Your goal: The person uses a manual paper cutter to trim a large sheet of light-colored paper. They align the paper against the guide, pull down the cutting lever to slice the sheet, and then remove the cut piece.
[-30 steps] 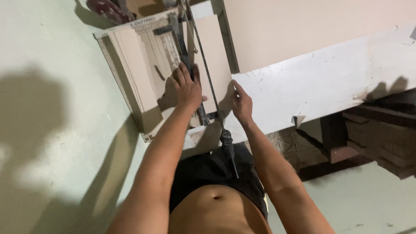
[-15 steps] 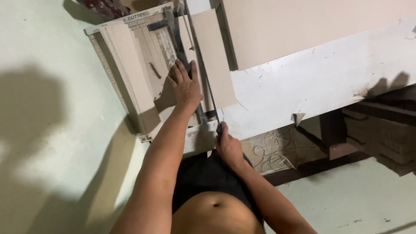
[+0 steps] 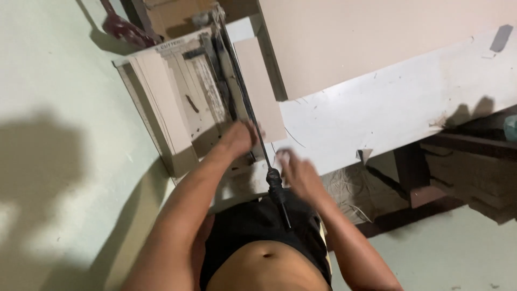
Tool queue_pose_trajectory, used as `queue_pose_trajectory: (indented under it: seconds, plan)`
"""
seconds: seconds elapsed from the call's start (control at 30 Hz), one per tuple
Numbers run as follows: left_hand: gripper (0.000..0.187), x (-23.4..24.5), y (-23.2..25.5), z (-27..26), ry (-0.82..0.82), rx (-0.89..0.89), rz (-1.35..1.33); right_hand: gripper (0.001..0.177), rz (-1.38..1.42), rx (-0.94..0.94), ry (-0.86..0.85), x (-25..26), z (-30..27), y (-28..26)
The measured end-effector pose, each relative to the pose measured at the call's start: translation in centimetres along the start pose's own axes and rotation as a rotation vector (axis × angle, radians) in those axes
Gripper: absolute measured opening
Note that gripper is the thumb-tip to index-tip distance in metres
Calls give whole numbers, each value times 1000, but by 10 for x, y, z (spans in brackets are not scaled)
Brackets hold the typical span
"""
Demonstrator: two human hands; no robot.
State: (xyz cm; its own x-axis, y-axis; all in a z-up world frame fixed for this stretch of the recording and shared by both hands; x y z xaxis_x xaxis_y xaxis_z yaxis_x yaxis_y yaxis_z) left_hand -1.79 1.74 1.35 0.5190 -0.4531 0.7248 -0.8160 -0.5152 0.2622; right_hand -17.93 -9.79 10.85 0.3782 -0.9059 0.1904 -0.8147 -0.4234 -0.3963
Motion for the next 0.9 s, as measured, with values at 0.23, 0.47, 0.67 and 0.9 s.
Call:
queue_pose_trajectory:
  seconds: [0.23, 0.47, 0.67, 0.9]
  plan:
    - [12, -27, -23, -47, -69, -340, 432, 86, -125, -77, 404, 19, 131, 7]
    - [18, -20, -94, -67, -349, -157, 522, 44, -247, -184, 450, 0, 237, 87]
    - [27, 38, -73, -92, -240, -147, 463, 28, 445, 298, 336, 18, 94, 38]
    - [35, 9, -57, -48, -142, -92, 187, 46, 257, 191, 366, -18, 156, 47]
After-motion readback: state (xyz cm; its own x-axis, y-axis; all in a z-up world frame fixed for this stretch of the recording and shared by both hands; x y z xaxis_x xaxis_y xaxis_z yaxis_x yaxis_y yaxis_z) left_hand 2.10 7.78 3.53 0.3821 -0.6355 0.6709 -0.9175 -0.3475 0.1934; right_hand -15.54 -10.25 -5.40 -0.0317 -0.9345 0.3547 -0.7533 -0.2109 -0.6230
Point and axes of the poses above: each hand's wrist, its own z-axis towards the middle knuckle, its own x-axis out of the back of the hand, y = z × x, the point moved 2 cm from there along z, towards the middle knuckle, and after that the axes turned 14 degrees about -y, right-handed, at the moved point
